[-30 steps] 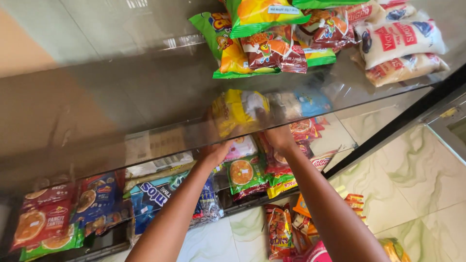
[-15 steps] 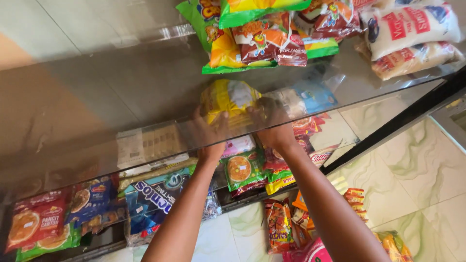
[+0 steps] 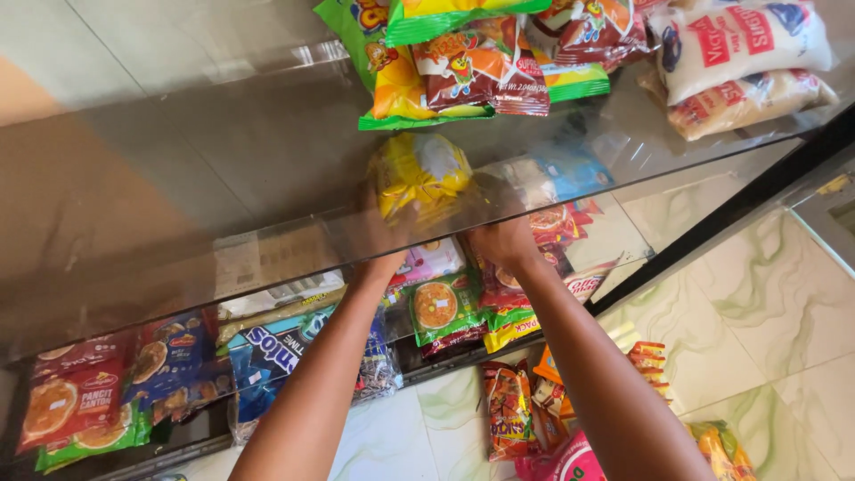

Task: The recorder is seen organizing and arranging various grocery items like instant noodles and snacks on glass-encased shelves in a store setting.

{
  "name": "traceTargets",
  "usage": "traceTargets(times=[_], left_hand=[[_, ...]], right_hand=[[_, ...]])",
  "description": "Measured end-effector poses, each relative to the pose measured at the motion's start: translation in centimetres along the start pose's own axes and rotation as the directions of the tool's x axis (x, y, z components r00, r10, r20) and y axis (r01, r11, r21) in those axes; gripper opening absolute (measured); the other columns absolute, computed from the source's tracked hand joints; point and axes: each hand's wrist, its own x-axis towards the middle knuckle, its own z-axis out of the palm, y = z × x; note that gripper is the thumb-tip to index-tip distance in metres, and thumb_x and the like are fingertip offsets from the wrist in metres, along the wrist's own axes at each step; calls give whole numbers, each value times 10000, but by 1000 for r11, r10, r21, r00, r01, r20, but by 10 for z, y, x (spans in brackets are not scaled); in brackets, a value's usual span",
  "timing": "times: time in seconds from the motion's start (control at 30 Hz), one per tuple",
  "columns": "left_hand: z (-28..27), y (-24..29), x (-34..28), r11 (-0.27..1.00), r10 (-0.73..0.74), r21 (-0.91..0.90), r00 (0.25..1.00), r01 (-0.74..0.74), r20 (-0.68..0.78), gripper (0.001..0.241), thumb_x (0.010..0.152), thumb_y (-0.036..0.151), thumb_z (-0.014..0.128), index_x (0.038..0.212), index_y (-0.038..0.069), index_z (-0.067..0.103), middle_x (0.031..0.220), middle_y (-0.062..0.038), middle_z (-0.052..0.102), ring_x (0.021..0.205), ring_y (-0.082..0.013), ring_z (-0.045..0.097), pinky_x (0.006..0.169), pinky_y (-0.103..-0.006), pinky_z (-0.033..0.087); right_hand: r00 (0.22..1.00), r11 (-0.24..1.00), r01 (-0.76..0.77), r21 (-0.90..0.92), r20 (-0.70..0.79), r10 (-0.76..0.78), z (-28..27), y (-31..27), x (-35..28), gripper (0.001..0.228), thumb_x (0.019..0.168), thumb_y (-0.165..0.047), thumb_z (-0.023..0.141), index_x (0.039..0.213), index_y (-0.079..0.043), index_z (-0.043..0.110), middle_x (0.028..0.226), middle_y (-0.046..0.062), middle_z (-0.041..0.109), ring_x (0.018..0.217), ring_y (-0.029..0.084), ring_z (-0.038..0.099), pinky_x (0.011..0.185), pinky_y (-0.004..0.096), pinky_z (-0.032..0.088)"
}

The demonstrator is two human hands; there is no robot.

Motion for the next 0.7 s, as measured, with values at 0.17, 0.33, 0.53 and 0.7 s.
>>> traceTargets(times=[0.17,0.33,0.53,0.7], left_hand=[[-11,7,-3,985,159,81,986,-154,-51,790,816,330,796,1464,21,465,1283,-260,617,1157,-449,604,957,-521,494],[-25,-4,-37,926,347,209,927,-314,-143,801,813,246,793,1478,-19,433,1346,-316,562,1204,-481,558,998,-529,452],[-78,22,-141,931,363,23,913,-365,-186,444,925,108,718,1337,27,572,1365,-232,581,1272,-424,564,1074,-466,483],[-125,14,-217,935,354,47,925,-351,-140,313,910,48,670,1222,23,656,1324,-182,625,1235,-357,601,1058,-439,480]], right_hand=[[997,998,-31,59,73,27,-19,-16,8,293,870,-109,640,1153,-62,697,1232,211,683,1163,451,619,1013,477,490],[966,946,-223,235,187,181,-54,-65,4,321,878,-65,646,1199,-41,661,1145,181,717,1078,383,679,931,426,536],[894,817,-446,365,237,382,-72,-107,-21,271,933,-31,624,1204,-40,621,1226,129,639,1099,256,700,861,346,599],[985,984,-73,165,168,45,-89,-144,-45,226,906,2,640,1127,-36,674,1176,160,699,1102,337,685,913,394,563]])
